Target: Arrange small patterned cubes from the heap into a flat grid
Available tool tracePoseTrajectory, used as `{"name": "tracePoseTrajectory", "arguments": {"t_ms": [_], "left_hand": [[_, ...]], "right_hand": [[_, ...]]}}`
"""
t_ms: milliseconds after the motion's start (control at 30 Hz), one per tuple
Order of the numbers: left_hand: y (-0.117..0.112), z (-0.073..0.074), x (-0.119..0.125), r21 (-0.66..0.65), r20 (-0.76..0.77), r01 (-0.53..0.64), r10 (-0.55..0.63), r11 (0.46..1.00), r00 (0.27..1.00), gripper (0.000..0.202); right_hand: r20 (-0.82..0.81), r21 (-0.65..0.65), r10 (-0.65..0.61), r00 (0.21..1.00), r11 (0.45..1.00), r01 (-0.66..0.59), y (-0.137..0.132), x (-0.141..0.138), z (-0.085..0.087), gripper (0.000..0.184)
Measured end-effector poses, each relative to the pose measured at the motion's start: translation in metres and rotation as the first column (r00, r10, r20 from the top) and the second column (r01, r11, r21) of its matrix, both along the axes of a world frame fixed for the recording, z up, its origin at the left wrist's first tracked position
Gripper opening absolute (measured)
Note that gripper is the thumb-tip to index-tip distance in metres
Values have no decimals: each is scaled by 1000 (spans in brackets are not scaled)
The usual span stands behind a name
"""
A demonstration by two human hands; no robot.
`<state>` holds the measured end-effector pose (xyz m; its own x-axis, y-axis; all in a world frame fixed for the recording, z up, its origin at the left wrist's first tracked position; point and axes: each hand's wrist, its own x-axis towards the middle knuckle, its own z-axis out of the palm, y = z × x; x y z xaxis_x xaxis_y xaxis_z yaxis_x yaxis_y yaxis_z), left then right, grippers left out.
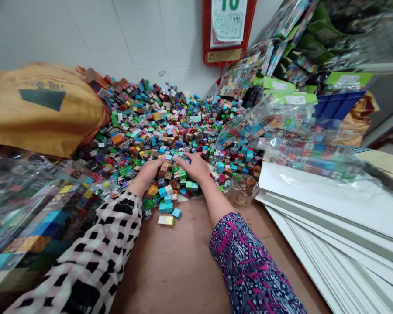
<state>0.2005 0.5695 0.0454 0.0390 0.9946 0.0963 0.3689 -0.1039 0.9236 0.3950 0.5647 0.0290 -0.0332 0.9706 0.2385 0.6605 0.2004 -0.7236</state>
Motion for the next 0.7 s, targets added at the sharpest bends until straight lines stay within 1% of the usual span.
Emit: {"name": "tracePoseTrajectory", "arguments": {"t_ms": [67,133,233,300,400,500,567,600,633,667,700], "left_hand": [[-7,5,7,8,63,47,-48,999,997,60],[-16,8,13,33,112,76,-79,997,991,61],[-34,6,21,83,136,64,-75,994,988,59],[-50,4,24,104,114,35,-47,994,992,57],[-77,3,25,120,62,13,-21,993,998,61],[-99,5,19,92,-15,3,-1,996,1000,63],[-107,8,12,54,-69,-32,35,998,997,65],[-108,9,8,44,-92,-71,75,997,993,66],[-107,10,4,47,-114,-123,127,991,985,67],[-104,11,1,60,-138,-180,187,982,973,69],[-100,12,-1,80,-166,-235,245,969,955,69]], "right_hand": [[-12,54,13,1000,998,-12,-6,-3,0,47],[-19,123,74,997,990,-71,-14,-9,1,42],[9,214,176,984,961,-174,-32,-19,3,41],[46,240,180,983,953,-186,-49,-25,5,39],[93,270,182,979,942,-201,-79,-30,8,38],[102,262,268,958,922,-286,-110,-28,10,46],[86,220,366,927,900,-376,-124,-23,13,50],[76,204,406,911,888,-413,-126,-19,14,51],[72,191,416,906,886,-422,-126,-15,16,51],[83,170,377,923,907,-386,-122,-11,18,48],[109,142,289,951,942,-303,-115,-6,20,46]]}}
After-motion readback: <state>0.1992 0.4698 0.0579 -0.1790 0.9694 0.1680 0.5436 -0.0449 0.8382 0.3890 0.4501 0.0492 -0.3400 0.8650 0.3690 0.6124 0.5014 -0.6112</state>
